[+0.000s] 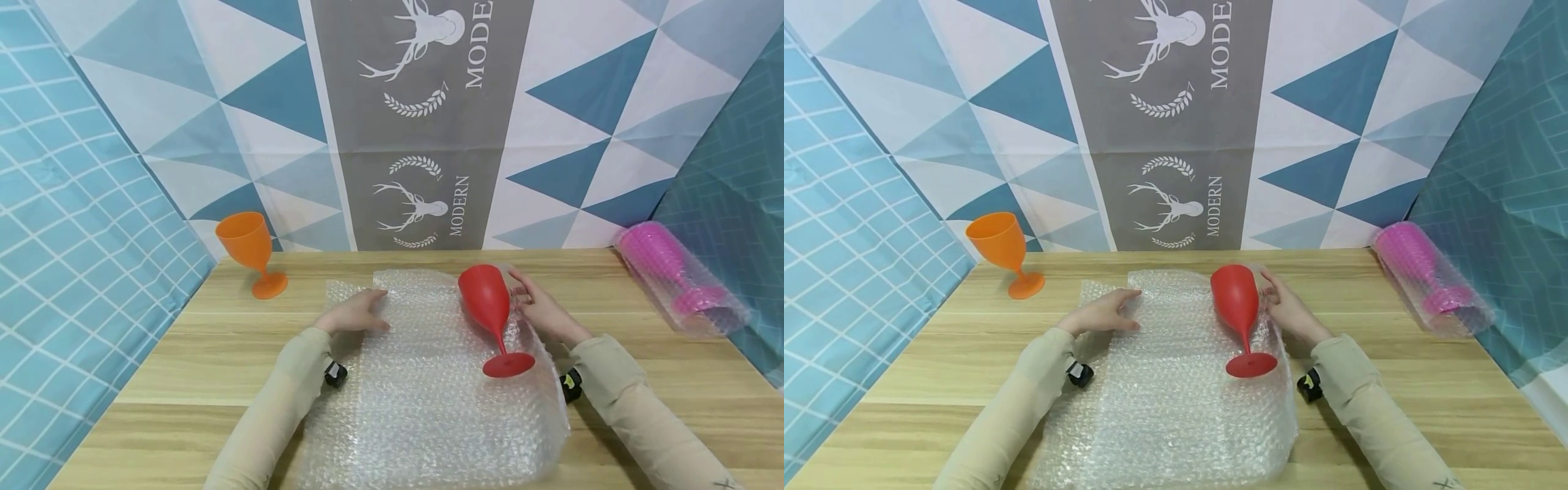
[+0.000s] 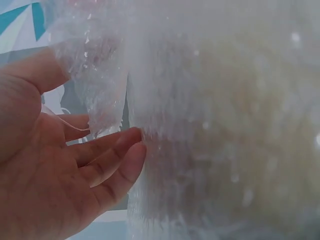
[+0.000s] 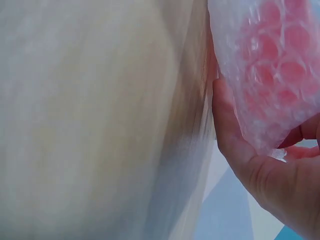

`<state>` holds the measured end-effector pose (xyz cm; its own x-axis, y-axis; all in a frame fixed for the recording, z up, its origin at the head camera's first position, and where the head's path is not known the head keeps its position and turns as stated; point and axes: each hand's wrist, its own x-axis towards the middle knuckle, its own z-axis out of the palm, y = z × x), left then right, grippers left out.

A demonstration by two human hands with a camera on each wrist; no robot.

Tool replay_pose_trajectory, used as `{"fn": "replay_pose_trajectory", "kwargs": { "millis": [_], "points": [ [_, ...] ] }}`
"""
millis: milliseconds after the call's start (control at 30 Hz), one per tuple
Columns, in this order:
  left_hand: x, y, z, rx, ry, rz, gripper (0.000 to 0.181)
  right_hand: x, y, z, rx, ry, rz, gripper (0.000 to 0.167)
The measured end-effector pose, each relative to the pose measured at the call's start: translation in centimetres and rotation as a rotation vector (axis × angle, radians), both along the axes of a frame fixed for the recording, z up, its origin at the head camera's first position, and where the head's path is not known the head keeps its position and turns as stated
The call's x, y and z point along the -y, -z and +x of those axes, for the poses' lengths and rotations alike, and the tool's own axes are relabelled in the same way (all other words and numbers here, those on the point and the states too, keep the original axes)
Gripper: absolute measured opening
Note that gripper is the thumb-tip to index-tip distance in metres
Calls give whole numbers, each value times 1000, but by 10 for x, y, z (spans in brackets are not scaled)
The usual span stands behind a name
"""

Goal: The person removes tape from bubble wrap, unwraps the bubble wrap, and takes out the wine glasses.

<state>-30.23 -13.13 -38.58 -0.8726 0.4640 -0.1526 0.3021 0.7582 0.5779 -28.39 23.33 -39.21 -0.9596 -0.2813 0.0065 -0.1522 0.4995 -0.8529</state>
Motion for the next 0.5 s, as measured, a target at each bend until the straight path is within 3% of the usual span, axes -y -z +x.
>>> {"fn": "replay_pose_trajectory", "kwargs": {
  "millis": [500],
  "points": [
    [3,-1,-6,-24,18,-61,79,-7,3,-2,122,20,-100,65]
  ]
}}
